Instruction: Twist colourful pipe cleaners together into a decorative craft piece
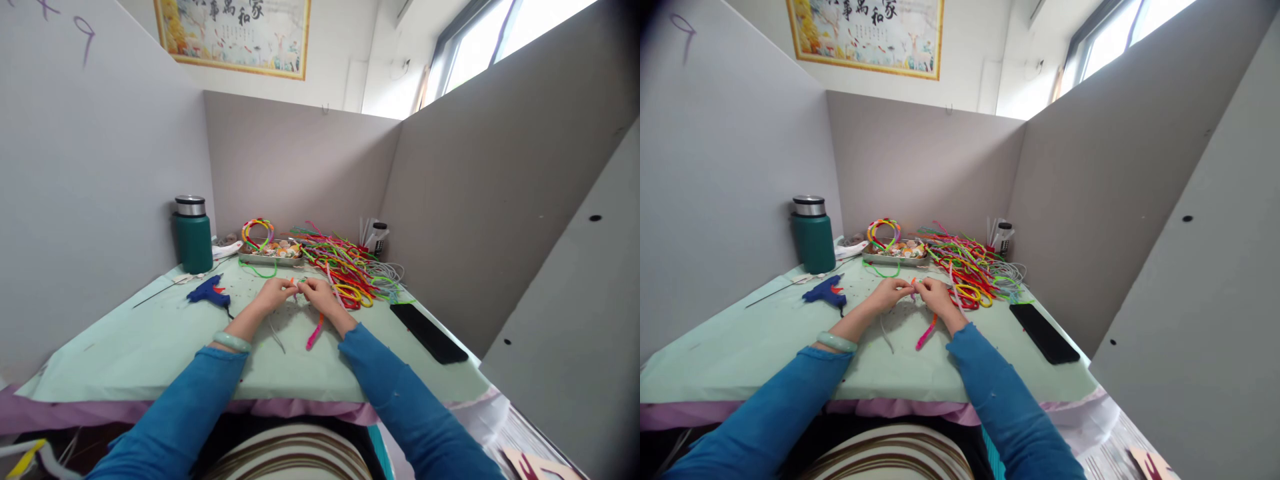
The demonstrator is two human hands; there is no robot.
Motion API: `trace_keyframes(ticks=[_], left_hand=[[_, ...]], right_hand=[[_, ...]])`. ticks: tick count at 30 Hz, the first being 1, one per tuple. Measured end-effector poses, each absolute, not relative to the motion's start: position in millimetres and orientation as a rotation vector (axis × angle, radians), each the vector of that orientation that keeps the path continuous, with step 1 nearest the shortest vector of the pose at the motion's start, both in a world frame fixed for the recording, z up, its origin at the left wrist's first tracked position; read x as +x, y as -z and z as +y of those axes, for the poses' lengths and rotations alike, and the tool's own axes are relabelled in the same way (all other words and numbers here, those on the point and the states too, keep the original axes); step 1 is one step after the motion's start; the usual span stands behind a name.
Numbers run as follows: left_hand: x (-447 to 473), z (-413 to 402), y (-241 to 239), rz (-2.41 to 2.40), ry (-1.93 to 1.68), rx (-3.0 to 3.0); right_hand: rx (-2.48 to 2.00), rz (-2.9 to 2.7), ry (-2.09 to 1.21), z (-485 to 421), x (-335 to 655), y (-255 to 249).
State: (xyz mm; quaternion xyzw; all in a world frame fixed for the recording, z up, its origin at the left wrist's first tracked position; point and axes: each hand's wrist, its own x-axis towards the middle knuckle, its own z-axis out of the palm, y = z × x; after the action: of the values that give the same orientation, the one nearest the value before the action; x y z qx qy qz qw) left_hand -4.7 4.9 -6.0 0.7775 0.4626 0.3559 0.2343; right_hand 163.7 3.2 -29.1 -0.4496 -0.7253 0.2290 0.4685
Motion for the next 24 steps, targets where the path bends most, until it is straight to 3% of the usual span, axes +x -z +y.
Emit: trace_keyframes(ticks=[24], left_hand=[[-5.3, 14.0, 11.8, 1.264, -1.107, 2.140]], right_hand=[[-1.021, -1.700, -0.584, -1.1, 161.7, 23.1]])
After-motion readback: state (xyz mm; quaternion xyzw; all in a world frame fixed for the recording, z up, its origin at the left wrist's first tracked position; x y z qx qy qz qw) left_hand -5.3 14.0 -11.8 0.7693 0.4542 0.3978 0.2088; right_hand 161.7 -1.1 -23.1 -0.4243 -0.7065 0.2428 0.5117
